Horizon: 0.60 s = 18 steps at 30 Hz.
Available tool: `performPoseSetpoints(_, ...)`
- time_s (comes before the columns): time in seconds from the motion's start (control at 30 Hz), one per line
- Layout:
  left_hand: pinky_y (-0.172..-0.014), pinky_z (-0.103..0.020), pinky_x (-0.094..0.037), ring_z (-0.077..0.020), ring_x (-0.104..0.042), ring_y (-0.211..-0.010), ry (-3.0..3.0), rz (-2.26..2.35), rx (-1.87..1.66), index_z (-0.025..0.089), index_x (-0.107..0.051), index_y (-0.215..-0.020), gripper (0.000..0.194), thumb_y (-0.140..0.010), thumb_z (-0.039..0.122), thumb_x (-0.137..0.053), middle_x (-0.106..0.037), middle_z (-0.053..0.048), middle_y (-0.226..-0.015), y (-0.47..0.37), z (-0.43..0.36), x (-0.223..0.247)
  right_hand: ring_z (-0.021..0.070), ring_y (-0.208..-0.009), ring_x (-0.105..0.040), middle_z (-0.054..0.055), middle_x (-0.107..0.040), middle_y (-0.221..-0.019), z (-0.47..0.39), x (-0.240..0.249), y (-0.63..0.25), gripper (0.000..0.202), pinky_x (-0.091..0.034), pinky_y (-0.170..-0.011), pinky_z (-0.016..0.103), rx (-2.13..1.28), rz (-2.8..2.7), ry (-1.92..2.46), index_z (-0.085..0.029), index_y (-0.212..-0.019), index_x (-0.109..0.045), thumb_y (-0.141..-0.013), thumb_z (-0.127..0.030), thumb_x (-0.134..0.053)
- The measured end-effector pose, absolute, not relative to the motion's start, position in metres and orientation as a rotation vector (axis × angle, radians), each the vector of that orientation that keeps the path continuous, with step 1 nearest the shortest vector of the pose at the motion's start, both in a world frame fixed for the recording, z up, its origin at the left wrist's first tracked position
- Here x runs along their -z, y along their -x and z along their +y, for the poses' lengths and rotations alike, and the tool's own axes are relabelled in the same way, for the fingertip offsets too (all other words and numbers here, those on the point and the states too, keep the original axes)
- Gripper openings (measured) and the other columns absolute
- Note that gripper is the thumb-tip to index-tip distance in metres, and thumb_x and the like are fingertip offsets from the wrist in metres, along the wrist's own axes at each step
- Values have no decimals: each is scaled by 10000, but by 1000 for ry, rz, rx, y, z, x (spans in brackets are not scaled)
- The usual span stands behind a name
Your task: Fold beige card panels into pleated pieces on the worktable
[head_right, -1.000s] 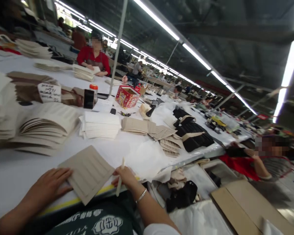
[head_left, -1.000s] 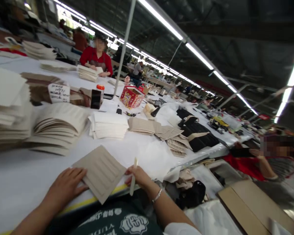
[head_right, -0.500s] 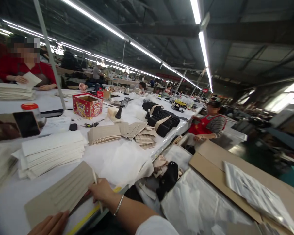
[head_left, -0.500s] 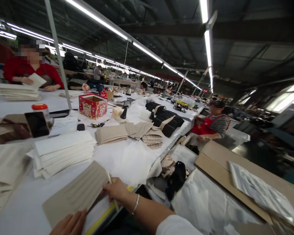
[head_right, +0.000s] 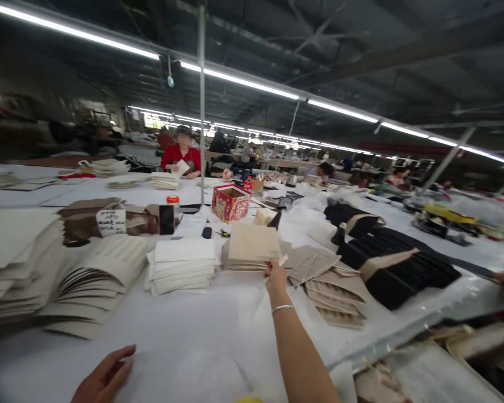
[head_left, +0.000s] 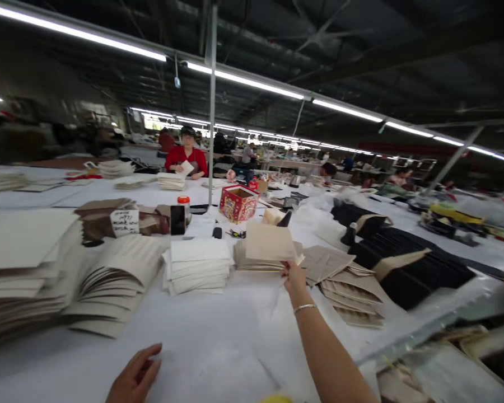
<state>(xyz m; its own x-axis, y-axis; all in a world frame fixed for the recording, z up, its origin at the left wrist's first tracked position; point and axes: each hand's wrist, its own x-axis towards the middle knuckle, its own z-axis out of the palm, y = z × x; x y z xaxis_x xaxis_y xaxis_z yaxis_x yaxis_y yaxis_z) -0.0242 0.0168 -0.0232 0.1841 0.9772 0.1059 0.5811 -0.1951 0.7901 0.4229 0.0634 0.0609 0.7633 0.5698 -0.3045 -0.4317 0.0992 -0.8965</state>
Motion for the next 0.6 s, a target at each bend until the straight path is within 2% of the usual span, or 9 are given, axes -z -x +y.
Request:
performPoseSetpoints(0.17, -680, -321, -542, -197, -638, -702, -1608, 1362, -774, 228, -657, -973, 404, -728, 517, -517, -680, -24, -771, 18, 6, -5, 45, -314, -359, 48, -612, -579, 71, -26, -406, 123, -248, -315, 163, -1043, -182, 1397, -172, -673, -444, -785, -144, -488)
performPoseSetpoints(0.23, -663, -310, -528, -189, -623, -689, -1507, 1343, -774, 208, -650, -969, 417, -712, 515, -534, -656, -24, -728, 16, 3, -10, 36, -307, -328, 74, -636, -638, 61, -17, -384, 121, -267, -322, 177, -1159, -309, 1438, -158, -694, -486, -806, -201, -492)
performPoseSetpoints(0.33, -675, -310, -517, -186, -618, -701, -1405, 1322, -779, 200, -645, -949, 426, -673, 517, -578, -647, -27, -735, 15, 2, -10, 48, -322, -330, 55, -635, -688, 39, -11, -336, 188, -313, -351, 206, -1257, -725, 1571, -155, -762, -538, -830, -321, -481)
performPoseSetpoints(0.4, -675, -312, -513, -185, -617, -698, -1393, 1293, -758, 190, -638, -947, 423, -671, 507, -587, -650, -34, -741, 15, 3, -8, 92, -390, -439, 53, -630, -692, 23, -12, -300, 204, -376, -410, 236, -1190, -1155, 1737, -158, -771, -561, -823, -340, -484)
performPoseSetpoints(0.47, -654, -313, -516, -181, -617, -671, -1421, 1263, -700, 177, -627, -968, 420, -687, 485, -576, -658, -43, -758, 17, 4, -5, 168, -587, -587, 76, -650, -749, 9, -11, -267, 169, -453, -563, 280, -938, -1605, 1867, -157, -834, -593, -798, -306, -521)
performPoseSetpoints(0.53, -630, -315, -526, -180, -623, -660, -1534, 1258, -635, 175, -620, -1002, 406, -718, 457, -546, -673, -62, -837, 23, 9, -4, 227, -803, -631, 108, -666, -875, 0, -7, -243, 231, -463, -713, 316, -663, -1869, 1967, -153, -982, -597, -784, -258, -543)
performPoseSetpoints(0.6, -659, -321, -539, -194, -642, -733, -1773, 1306, -640, 190, -623, -1027, 379, -758, 431, -508, -675, -84, -965, 35, 19, -7, 247, -893, -627, 131, -651, -983, -3, -2, -230, 301, -454, -764, 329, -516, -1934, 2085, -144, -1093, -562, -808, -229, -513)
